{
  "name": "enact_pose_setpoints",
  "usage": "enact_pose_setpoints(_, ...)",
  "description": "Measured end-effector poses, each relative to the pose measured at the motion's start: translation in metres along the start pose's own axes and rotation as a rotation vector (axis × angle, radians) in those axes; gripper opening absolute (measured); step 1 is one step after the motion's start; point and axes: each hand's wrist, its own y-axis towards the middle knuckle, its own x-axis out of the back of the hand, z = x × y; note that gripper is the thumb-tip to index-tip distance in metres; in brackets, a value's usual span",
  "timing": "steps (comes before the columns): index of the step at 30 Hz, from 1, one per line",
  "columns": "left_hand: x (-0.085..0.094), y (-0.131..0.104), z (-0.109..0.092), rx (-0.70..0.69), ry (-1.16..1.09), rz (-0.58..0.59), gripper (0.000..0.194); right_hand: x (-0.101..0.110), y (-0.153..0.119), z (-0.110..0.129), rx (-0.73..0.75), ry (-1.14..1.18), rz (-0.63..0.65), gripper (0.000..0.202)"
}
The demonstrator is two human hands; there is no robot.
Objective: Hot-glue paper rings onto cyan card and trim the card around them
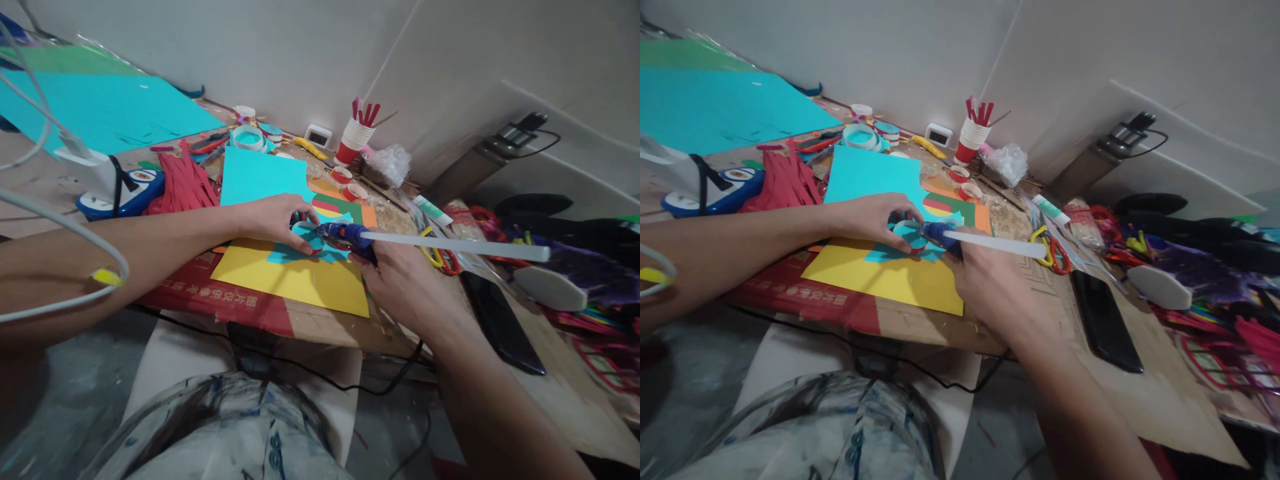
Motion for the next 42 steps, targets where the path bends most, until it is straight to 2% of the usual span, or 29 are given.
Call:
enact_pose_setpoints(9,-0.0014,-0.0009,0.0016,0.002,-0.056,-0.028,0.074,0.0008,-0.0034,-0.0027,0.021,-0.009,-0.026,0.019)
enact_pose_setpoints(14,-0.0023,-0.0004,0.0018,0.006,-0.063,-0.033,0.065,0.0010,-0.0040,-0.0037,0.019,-0.009,-0.027,0.017)
enact_pose_setpoints(21,-0.0020,-0.0006,0.0000,0.006,-0.054,-0.026,0.064,0.0001,-0.0012,-0.0003,0.005,-0.004,-0.017,0.015)
enact_pose_setpoints(25,-0.0023,-0.0002,0.0018,0.003,-0.043,-0.023,0.063,-0.0031,0.0016,-0.0015,0.051,0.035,-0.037,0.015)
enact_pose_setpoints(37,0.0001,-0.0012,-0.0016,0.031,-0.059,0.002,0.066,0.0020,-0.0066,-0.0009,0.045,-0.001,-0.036,0.016)
enact_pose_setpoints(42,-0.0019,0.0003,0.0022,0.035,-0.046,-0.005,0.068,-0.0053,-0.0004,-0.0021,0.060,0.073,-0.045,0.015)
